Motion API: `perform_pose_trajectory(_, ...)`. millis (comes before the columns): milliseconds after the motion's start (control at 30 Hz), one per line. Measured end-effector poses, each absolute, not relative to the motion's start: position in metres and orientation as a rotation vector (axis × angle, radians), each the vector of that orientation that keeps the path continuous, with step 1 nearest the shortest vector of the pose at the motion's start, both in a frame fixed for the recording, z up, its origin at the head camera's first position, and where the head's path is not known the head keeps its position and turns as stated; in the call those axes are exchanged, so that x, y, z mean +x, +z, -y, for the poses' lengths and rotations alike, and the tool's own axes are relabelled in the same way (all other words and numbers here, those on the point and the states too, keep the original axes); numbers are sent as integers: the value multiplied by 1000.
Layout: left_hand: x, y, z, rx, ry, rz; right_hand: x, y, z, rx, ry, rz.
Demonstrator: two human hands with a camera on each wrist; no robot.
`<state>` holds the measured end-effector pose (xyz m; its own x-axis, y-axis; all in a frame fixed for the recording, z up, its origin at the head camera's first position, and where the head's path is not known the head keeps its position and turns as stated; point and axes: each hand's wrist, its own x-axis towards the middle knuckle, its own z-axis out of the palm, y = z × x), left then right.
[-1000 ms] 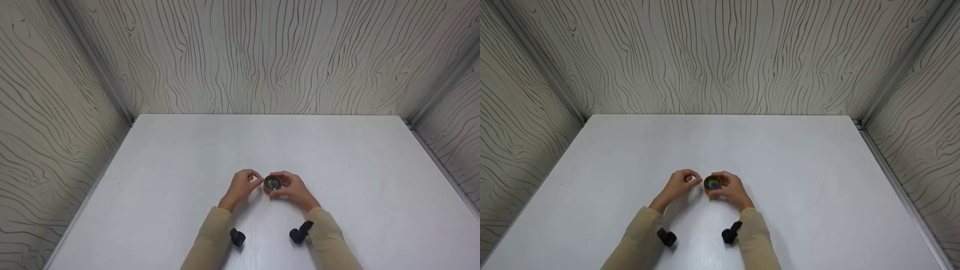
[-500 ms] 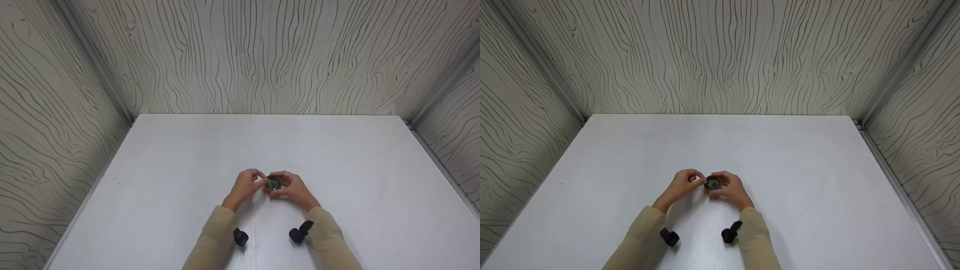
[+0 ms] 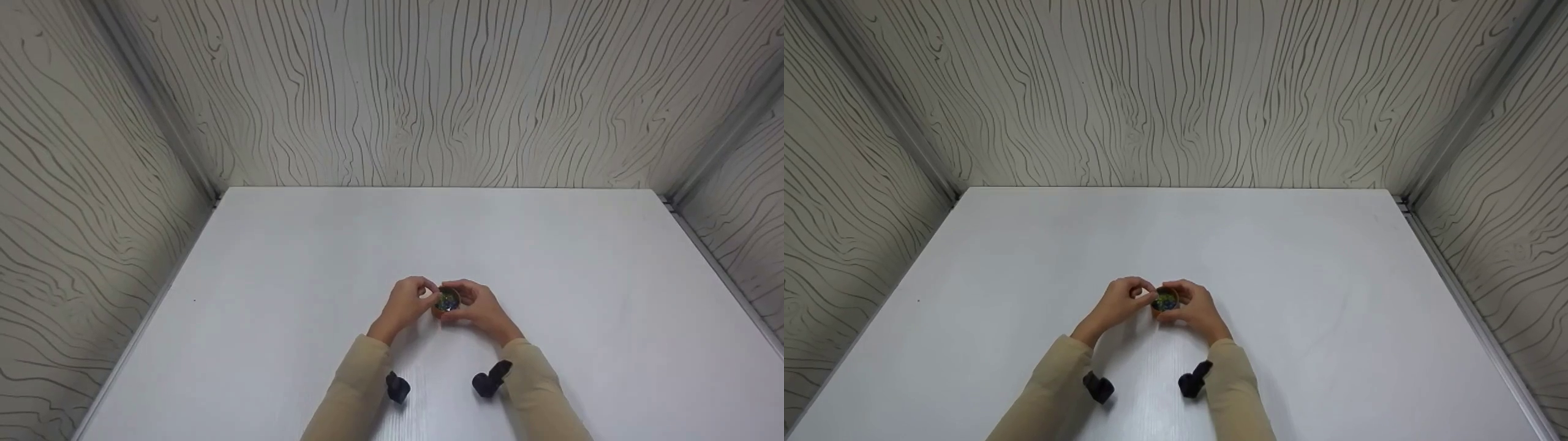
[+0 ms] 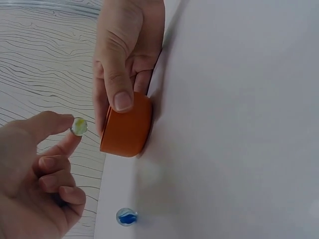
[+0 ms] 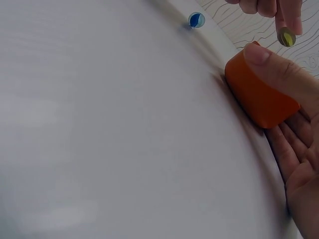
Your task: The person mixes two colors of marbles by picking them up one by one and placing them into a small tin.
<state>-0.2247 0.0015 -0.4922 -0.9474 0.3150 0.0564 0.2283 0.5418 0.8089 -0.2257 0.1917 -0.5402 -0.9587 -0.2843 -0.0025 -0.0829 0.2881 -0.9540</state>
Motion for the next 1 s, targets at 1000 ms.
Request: perform_pose_trajectory(1000,-229,-496,-15,592,1235,-2661,-225,-538,-192,-331,-1743,-2383)
